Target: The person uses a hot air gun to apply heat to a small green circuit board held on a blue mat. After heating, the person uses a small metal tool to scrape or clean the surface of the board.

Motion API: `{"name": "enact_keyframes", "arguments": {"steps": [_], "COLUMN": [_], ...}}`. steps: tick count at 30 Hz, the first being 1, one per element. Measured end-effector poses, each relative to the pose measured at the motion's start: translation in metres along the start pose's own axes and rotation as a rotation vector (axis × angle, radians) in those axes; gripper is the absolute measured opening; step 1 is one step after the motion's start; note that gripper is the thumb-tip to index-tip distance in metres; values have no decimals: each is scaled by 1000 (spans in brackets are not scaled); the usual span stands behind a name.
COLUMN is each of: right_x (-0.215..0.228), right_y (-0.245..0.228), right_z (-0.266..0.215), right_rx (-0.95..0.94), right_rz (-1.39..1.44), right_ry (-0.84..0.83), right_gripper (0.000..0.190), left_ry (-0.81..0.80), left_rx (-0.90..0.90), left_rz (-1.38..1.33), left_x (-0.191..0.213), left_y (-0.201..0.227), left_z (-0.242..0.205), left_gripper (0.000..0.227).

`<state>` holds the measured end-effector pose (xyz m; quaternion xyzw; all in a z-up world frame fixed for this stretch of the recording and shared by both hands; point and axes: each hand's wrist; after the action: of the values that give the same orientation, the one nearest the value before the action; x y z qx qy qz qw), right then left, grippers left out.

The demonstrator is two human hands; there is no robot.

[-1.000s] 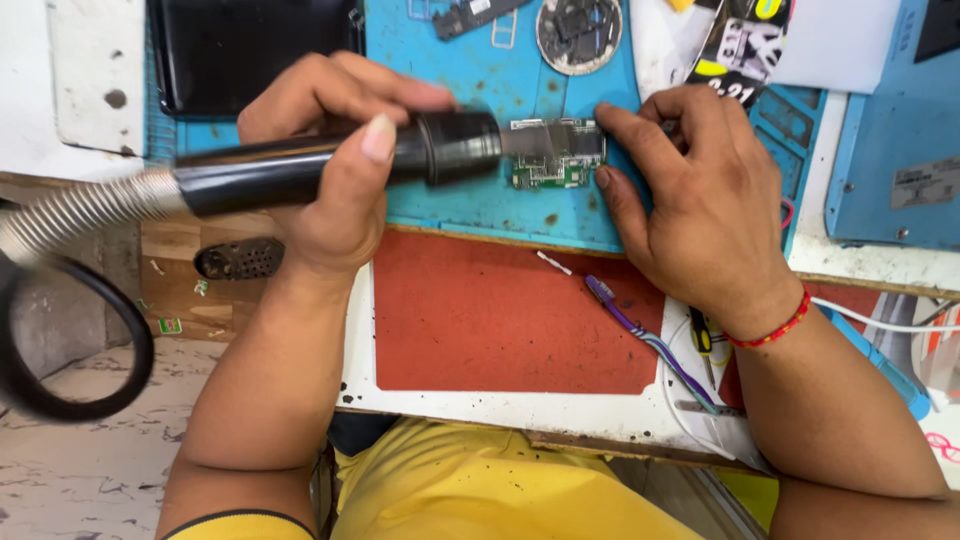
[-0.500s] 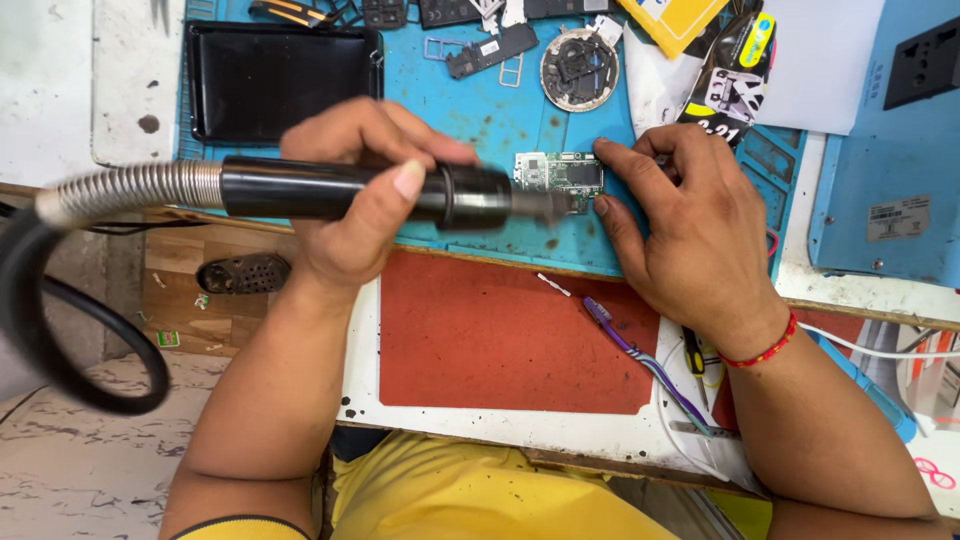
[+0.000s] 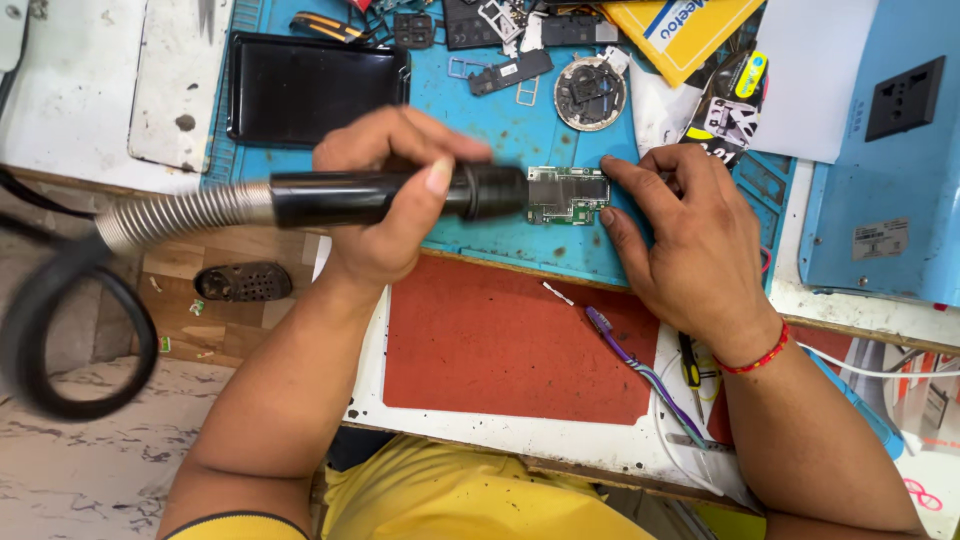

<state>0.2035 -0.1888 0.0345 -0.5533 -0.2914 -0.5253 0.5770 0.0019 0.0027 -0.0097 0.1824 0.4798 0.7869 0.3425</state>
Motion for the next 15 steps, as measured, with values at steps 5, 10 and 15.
{"name": "enact_keyframes", "arguments": {"steps": [5,10,15], "right_x": [1,-1,-2], "right_y": [-2,-1,2], "right_z": [0,-1,-3], "right_rx": [-4,-16,-2], "right_rz": [-15,-8,-21], "right_ry": [-5,-13,-10], "right_gripper": [34,35,35], "left_ry": [-75,-121,-28], "left_rx": [24,83,45], "left_rz": [-56,-113,-62], "left_x": [-1,-1,-1], "left_y": [0,0,-2], "left_z": [3,1,0], "left_gripper": [23,23,25]}}
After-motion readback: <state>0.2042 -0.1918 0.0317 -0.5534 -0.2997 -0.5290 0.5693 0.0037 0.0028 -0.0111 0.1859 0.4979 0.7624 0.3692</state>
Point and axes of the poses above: each hand's wrist, its own z-axis towards the middle knuckle, its own x-axis out of the back of the hand, y = z × x, and after that the axes turned 1 degree about y, right-handed
